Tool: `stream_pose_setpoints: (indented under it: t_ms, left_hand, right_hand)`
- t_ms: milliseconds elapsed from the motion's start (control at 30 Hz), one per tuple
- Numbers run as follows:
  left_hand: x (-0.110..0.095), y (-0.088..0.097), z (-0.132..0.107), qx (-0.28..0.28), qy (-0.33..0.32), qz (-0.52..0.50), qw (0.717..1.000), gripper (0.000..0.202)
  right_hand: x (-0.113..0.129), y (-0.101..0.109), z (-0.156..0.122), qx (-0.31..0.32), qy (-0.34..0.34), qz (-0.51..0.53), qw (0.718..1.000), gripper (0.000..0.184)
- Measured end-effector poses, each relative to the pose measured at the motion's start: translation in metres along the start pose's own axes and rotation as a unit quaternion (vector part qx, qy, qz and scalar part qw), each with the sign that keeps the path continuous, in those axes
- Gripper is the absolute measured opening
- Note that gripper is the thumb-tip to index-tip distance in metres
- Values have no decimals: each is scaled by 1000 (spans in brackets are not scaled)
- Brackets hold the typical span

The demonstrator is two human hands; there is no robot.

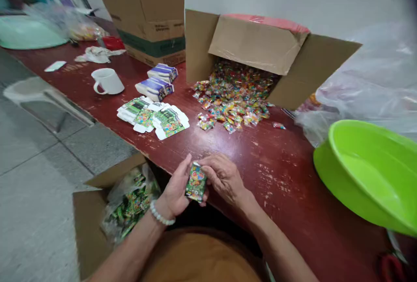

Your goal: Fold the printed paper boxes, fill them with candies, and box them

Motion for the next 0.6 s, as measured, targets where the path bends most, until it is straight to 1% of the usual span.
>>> stream_pose_setpoints:
  t_ms: [33,100,133,200,233,267,300,333,367,433,500,533,567,600]
  left_hand:
    - [-1,-1,-1,6,-18,-2,1000,58]
    - [-1,-2,-1,11,-49,0,999,56]
    - [-1,-2,-1,12,-63,5,998,55]
    - [-1,-1,1,7,-89,20,996,57]
    - [-1,1,1,0,-100,29,995,58]
    - [-1,3,2,-7,-108,39,993,58]
    - [-1,4,3,-14,-113,44,993,58]
    - [-2,6,3,-19,-116,44,992,56]
    - [-3,7,4,-22,-117,36,992,52]
    - [-4,9,4,-23,-107,3,994,41]
    - [-5,12,5,-30,-93,-40,994,28]
    - [-6,14,6,-41,-96,-63,992,23]
    - [-6,17,6,-55,-104,-87,989,18]
    - [-6,19,7,-67,-114,-110,985,14]
  right_hand:
    - [-6,-5,-1,6,-47,61,997,21]
    - [-18,-15,-4,18,-135,172,976,15]
    - [-23,-19,-5,23,-175,222,959,14]
    - [-31,-28,-8,29,-257,328,909,20]
    - [-33,-31,-8,35,-283,351,892,23]
    - [-34,-32,-8,39,-298,353,886,24]
    - [-34,-31,-7,39,-301,338,891,24]
    - [-33,-29,-6,36,-289,309,905,22]
    - [-31,-26,-4,29,-261,273,926,20]
    - [-22,-20,-2,19,-171,198,965,16]
    - [-14,-19,-5,24,-87,139,986,12]
    - [-12,-20,-7,31,-61,116,991,14]
    - [-10,-23,-11,42,-41,93,994,22]
    - [-9,-26,-14,54,-23,67,996,35]
Point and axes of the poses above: each hand's wrist, its own z-axis towards the middle knuckle, its own y-axis out of the back of the hand, x = y × z, the point moved 6 cm from there along z, towards the middle knuckle, and after that the axes turned 12 degrees about -z, right-handed, at the moved point
